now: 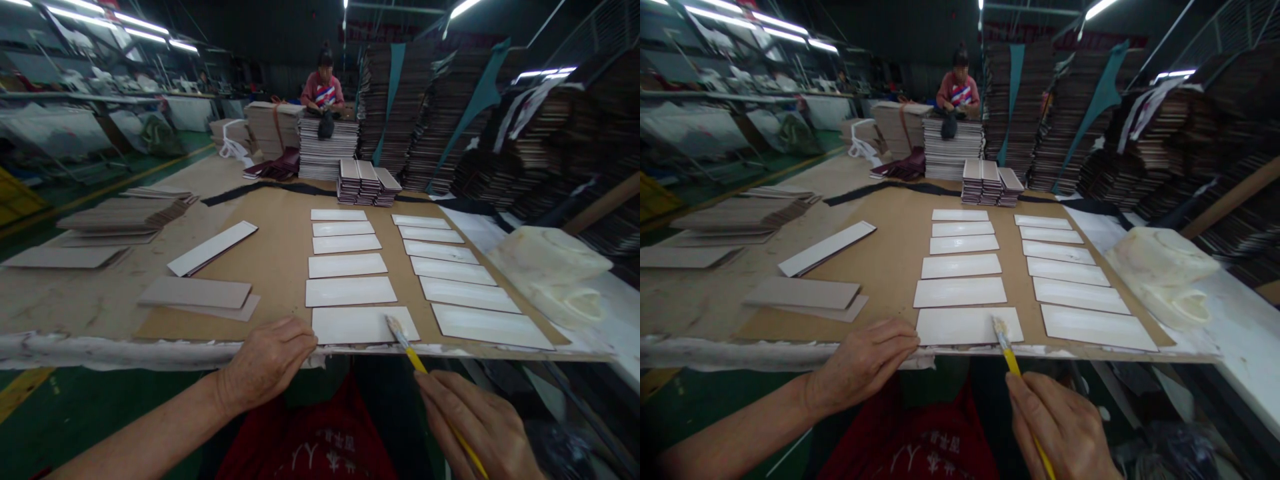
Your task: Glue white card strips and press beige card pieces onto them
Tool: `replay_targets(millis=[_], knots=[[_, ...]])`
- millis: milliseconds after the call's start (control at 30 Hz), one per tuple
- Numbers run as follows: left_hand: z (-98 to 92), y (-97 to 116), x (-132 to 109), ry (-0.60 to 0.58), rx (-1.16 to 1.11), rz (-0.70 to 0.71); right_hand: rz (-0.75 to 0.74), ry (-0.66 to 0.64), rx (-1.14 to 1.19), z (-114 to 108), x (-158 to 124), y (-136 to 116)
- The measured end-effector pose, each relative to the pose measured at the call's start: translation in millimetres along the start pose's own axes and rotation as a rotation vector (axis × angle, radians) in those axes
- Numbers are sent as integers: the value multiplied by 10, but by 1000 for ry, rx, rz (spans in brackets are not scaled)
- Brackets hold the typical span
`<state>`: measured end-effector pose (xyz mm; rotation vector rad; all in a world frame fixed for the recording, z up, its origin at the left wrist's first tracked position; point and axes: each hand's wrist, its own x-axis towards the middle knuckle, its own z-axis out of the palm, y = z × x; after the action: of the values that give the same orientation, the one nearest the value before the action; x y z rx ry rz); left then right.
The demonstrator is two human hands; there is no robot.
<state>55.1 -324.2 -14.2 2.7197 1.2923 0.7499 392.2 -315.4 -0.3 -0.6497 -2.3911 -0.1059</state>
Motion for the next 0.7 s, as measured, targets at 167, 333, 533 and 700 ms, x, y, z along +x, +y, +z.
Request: replay_targets(millis=[167,333,533,700], knots=[[8,-6,-21,-1,-4,7,19,21,173,292,259,-271],[26,-22,-49,8,13,-5,38,32,361,550,487,-448],[-9,-11,-11,16,-13,12,128,173,290,345,274,-174],[-13,-10,-9,8,-37,1,211,258,66,5,21,97]])
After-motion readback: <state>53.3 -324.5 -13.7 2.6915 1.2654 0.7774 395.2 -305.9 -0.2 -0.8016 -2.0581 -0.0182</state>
